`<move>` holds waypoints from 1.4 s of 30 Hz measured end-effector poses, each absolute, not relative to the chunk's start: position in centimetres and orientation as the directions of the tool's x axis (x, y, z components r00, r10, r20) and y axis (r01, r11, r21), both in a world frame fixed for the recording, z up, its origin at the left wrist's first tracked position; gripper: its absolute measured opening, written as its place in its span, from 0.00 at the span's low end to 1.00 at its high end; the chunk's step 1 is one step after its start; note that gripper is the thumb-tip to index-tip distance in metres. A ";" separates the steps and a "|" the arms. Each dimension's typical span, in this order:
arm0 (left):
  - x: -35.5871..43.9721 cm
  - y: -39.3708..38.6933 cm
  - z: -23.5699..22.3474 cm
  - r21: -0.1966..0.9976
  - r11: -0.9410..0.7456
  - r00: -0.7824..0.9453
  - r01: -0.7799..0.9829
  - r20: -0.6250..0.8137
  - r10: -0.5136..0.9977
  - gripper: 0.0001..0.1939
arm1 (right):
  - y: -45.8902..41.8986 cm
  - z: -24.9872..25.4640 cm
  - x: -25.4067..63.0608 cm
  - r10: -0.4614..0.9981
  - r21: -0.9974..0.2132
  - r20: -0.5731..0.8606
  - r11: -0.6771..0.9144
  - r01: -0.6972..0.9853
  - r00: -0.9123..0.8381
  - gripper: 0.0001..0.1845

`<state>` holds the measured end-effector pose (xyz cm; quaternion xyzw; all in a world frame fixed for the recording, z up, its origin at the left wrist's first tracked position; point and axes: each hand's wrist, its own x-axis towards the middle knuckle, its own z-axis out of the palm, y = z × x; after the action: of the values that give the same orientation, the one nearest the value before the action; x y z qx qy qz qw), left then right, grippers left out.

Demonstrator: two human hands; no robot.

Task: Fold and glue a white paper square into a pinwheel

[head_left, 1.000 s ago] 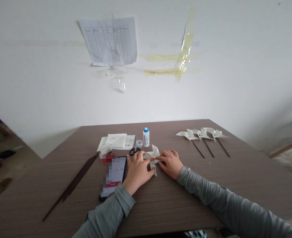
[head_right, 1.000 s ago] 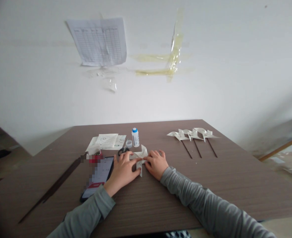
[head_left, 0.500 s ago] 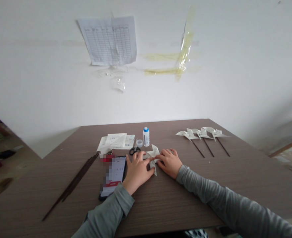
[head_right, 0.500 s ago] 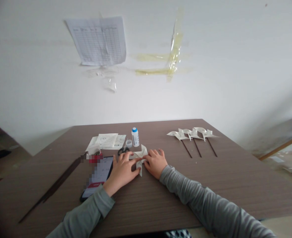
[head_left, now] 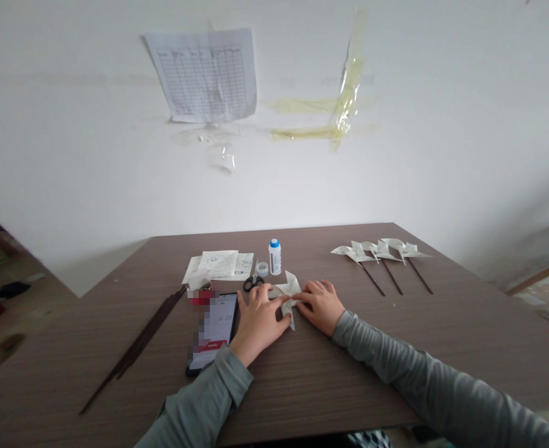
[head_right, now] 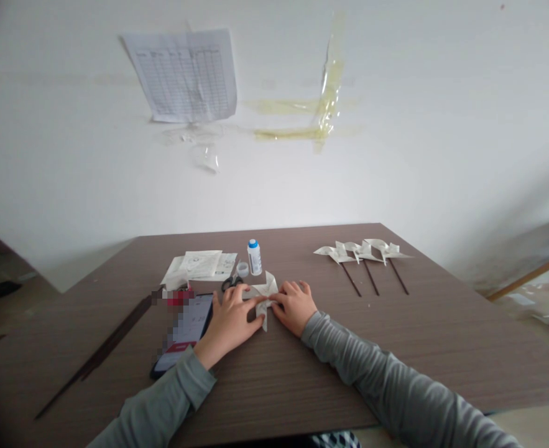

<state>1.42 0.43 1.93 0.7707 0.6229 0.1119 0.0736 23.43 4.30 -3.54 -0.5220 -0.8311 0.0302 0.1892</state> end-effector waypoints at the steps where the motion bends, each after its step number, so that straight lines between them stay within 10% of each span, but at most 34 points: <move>1: 1.4 0.4 1.9 0.256 -0.214 0.198 0.943 0.090 0.976 0.26 | 4.3 -3.5 23.4 0.881 -0.249 0.282 0.450 0.857 -0.381 0.17; 42: 1.2 1.7 1.4 0.203 -0.267 0.263 0.942 0.046 0.964 0.29 | 4.6 -4.2 23.8 0.902 -0.375 0.263 0.421 0.826 -0.341 0.19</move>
<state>1.18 1.75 1.43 0.7918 0.6017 0.0803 0.0673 23.81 4.64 -4.22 -0.5307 -0.8142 0.0876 0.2186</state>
